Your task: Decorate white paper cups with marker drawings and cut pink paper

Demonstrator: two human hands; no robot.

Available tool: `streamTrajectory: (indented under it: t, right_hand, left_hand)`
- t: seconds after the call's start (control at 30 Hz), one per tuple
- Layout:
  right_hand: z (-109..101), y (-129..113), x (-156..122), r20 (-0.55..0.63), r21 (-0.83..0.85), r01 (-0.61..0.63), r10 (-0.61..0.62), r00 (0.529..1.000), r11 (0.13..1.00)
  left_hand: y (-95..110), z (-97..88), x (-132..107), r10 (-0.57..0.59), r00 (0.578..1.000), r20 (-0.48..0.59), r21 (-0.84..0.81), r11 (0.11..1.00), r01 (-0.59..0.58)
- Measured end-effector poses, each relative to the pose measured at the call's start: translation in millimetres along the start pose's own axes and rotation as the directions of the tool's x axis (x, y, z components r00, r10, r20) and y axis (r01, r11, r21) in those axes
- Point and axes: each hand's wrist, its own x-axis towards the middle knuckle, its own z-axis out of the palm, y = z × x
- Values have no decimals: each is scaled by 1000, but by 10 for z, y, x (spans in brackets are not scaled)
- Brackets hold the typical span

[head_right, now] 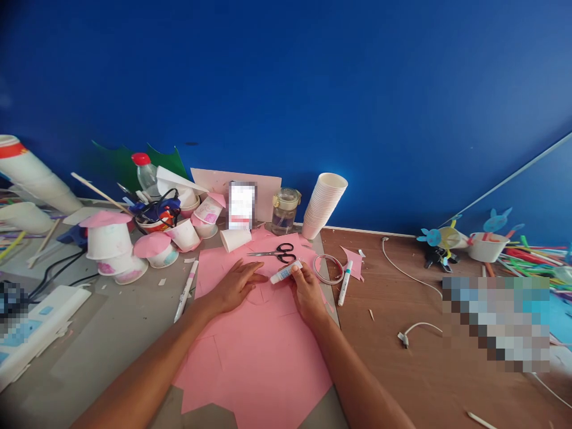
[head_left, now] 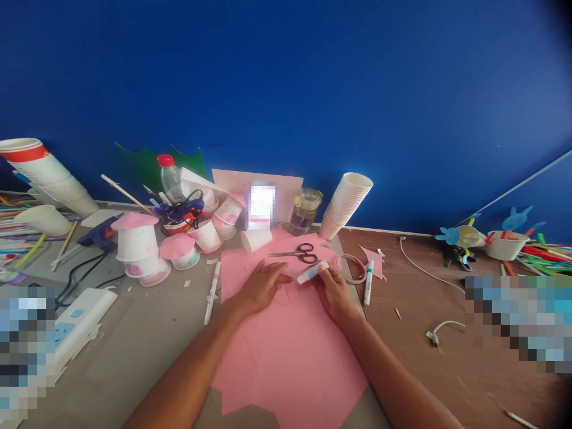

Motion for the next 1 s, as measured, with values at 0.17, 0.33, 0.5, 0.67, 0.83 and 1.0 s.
streamTrajectory:
  t: [0.17,0.33,0.5,0.67,0.83,1.0]
  right_hand:
    - [79,-66,-59,80,-124,32,-22,997,992]
    - [45,-173,-100,234,-264,52,11,972,963]
    - [-21,-79,-38,57,-100,-6,12,998,995]
    - [74,-75,-55,53,-112,50,-44,998,992]
    - [111,-234,-136,216,-279,44,18,976,959]
    - [-1,-154,-83,170,-218,13,24,985,976]
  left_hand:
    - [19,-8,1,-2,1000,-5,13,1000,2]
    - [-3,13,-9,25,999,-23,17,1000,-25]
    - [-12,21,-11,40,999,-37,11,999,-39]
    - [-18,22,-2,30,999,-41,-5,1000,-30]
    - [-29,27,-10,45,998,-32,6,999,-45]
    - [3,7,-23,40,999,-29,5,999,-40]
